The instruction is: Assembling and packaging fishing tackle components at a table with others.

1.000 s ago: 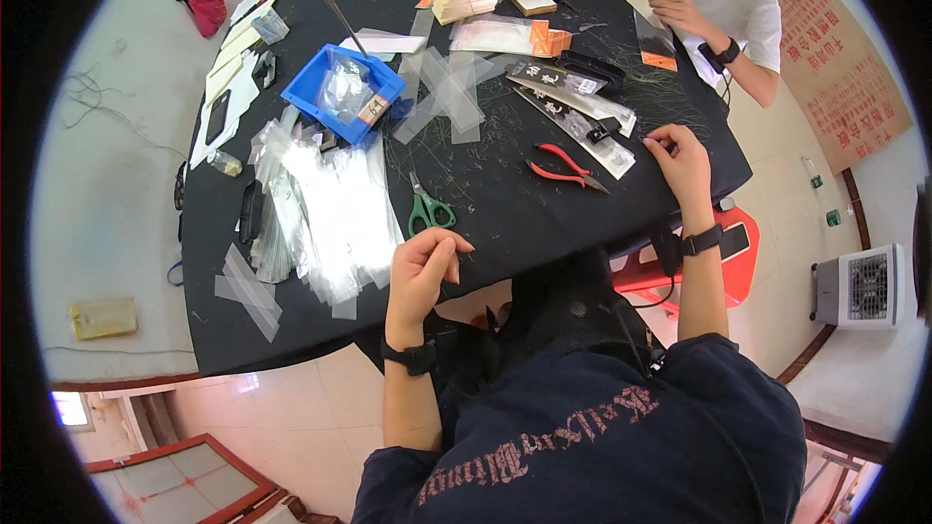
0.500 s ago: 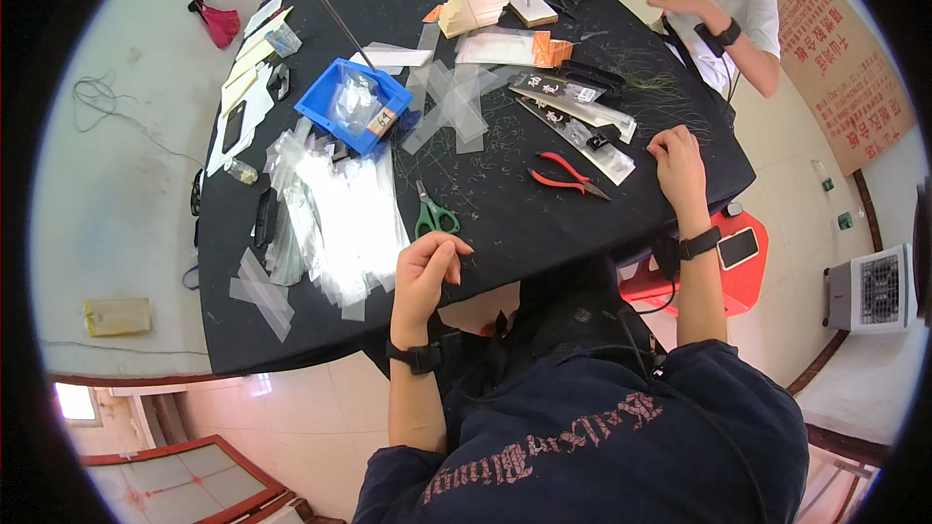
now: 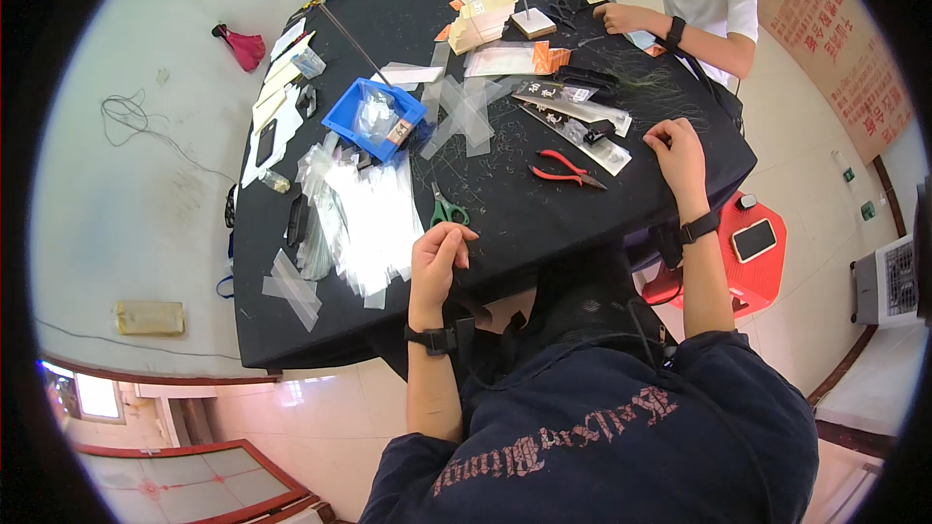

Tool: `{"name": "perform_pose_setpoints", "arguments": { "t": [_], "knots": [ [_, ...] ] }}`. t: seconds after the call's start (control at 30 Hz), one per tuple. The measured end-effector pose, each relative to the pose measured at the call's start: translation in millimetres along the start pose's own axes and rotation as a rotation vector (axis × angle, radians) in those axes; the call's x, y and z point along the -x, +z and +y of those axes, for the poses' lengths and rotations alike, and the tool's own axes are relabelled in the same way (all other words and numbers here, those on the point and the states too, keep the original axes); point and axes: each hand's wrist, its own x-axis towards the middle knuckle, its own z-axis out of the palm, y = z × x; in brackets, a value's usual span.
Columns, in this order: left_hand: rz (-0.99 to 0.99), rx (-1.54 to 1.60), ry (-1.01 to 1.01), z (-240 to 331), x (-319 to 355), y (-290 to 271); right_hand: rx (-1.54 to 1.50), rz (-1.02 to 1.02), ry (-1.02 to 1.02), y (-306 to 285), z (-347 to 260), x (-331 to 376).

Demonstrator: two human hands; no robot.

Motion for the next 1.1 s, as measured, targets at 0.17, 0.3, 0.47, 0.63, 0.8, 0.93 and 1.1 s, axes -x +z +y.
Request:
{"name": "perform_pose_setpoints", "arguments": {
  "t": [0.17, 0.3, 0.47, 0.63, 0.8, 0.93, 1.1],
  "knots": [
    [-0.007, -0.007, 0.004, 1, -1, 2, 0.057, 0.035, -0.004, -2, 0, 3],
    [-0.011, 0.016, -0.004, 2, 3, -2, 0.207, 0.055, -0.096, 5, -3, 4],
    [-0.015, 0.017, -0.018, 0, 2, -3, 0.347, 0.029, -0.174, 11, 4, 4],
    [-0.006, 0.031, -0.024, -1, 3, -4, 0.313, 0.024, -0.151, 12, 2, 3],
    [0.009, 0.02, -0.007, -4, 1, -6, 0.114, 0.07, -0.24, 12, -6, 2],
    [0.004, -0.001, -0.059, -1, 3, -7, -0.21, -0.013, -0.218, 16, -51, 14],
    [-0.05, 0.066, -0.126, 11, -3, 24, -0.59, -0.273, -0.337, 48, -136, 48]
  ]
}}
